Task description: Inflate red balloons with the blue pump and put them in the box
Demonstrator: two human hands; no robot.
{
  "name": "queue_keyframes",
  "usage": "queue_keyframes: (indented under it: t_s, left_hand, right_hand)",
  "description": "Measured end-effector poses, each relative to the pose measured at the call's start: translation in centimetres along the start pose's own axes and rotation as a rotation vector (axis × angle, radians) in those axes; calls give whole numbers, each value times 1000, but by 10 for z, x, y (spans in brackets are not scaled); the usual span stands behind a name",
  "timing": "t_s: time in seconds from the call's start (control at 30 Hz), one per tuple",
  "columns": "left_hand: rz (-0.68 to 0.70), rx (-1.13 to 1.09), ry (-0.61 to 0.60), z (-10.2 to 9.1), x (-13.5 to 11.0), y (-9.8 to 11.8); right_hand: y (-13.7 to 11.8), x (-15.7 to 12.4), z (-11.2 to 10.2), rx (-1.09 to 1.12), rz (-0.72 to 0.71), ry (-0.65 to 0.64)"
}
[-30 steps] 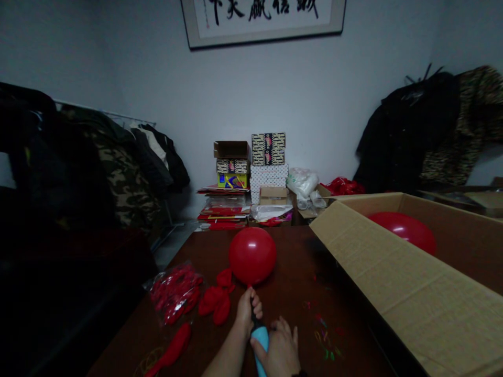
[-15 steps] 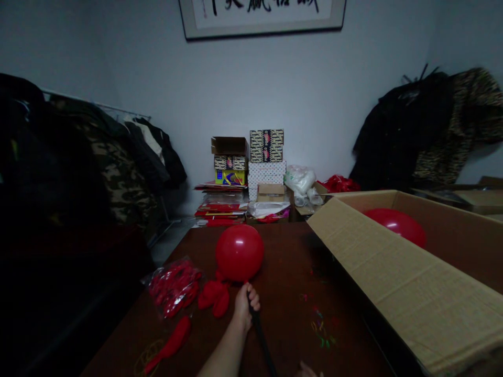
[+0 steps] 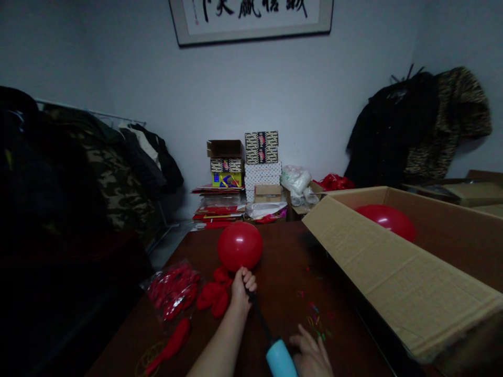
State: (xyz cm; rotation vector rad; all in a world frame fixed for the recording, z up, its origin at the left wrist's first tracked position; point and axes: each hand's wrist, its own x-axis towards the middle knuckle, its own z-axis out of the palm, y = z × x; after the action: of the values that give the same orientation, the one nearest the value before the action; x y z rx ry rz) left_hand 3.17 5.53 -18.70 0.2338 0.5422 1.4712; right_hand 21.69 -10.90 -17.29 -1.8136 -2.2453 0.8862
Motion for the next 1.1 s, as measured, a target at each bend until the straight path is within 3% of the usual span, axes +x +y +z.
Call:
queue_keyframes:
  t_s: [0.07,0.17,0.37,0.53,0.8,1.1]
  left_hand:
    - [12,35,-31,11,-2,-2]
    - [8,104,-54,23,-7,-6]
    - [6,247,-24,21,-12,-10]
    - [22,277,4,7,-15,-21]
    - [12,283,51,-9,-17,-36]
    - [-16,256,117,-20,-15,-44]
  right_hand:
    - [-20,2,-20,-27,-57,79]
    - [-45,15,-37,-24,-22,200]
    - [-61,40,-26,21,-28,288]
    - [-51,32,-10,-8,4,297]
    - [-29,6,0,-91,56,162]
    - [29,-10,36,-77,86,132]
